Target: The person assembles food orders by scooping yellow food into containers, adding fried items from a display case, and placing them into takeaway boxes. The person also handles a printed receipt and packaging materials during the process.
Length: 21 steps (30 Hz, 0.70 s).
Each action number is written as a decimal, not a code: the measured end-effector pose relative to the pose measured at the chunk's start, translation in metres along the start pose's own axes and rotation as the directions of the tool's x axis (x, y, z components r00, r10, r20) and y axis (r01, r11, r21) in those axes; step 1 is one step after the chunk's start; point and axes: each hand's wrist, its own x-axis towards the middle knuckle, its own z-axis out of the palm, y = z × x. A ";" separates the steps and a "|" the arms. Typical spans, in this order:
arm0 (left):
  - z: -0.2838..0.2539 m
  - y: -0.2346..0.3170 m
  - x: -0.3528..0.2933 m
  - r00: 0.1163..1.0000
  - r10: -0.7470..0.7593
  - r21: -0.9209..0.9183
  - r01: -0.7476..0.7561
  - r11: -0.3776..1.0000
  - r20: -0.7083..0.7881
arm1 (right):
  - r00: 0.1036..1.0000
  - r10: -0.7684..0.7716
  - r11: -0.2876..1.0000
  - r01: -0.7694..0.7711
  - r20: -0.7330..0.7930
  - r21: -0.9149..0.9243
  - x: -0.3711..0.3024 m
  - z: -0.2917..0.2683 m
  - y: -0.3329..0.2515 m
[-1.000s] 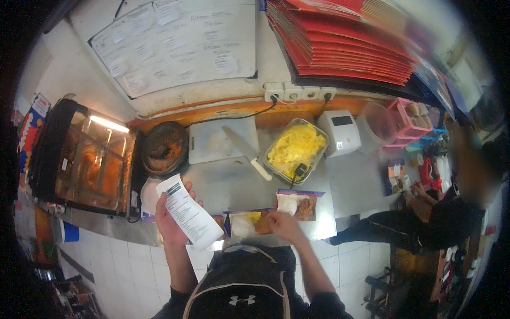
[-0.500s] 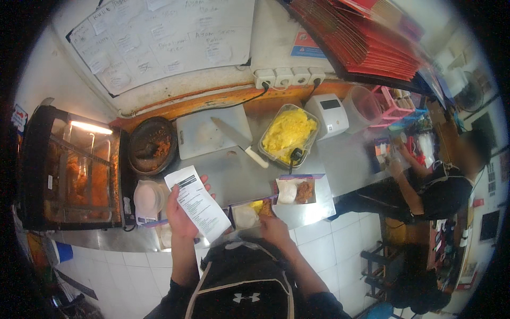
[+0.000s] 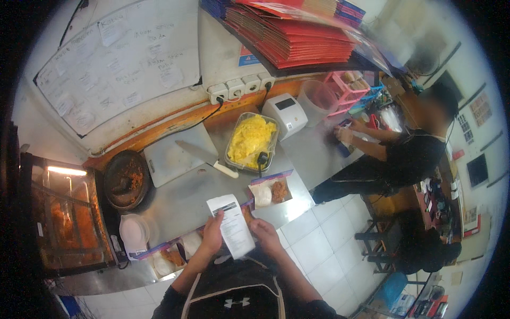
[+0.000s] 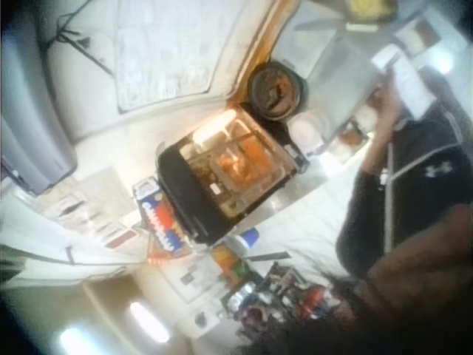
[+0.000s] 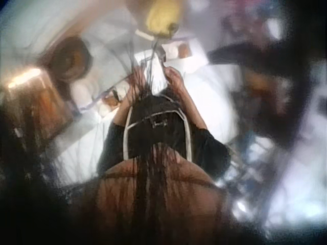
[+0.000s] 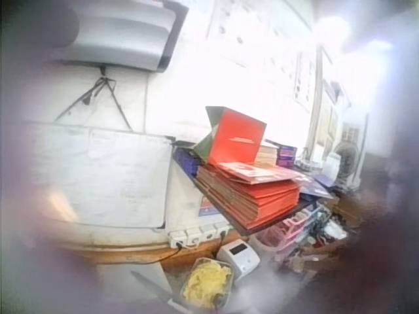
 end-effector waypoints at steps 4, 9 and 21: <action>0.008 -0.019 0.005 0.985 -0.076 -0.031 0.082 0.996 0.153 | 0.992 -0.121 0.954 0.127 0.038 -0.271 -0.008 -0.016 0.000; 0.017 -0.051 0.020 0.993 -0.010 0.213 -0.017 0.977 0.121 | 0.955 -0.162 0.940 0.072 -0.250 -0.334 -0.004 -0.041 -0.015; 0.107 -0.169 0.132 0.887 0.222 0.883 -0.315 -0.348 0.404 | 0.661 -0.456 0.868 0.181 -0.596 -0.462 0.070 -0.283 0.004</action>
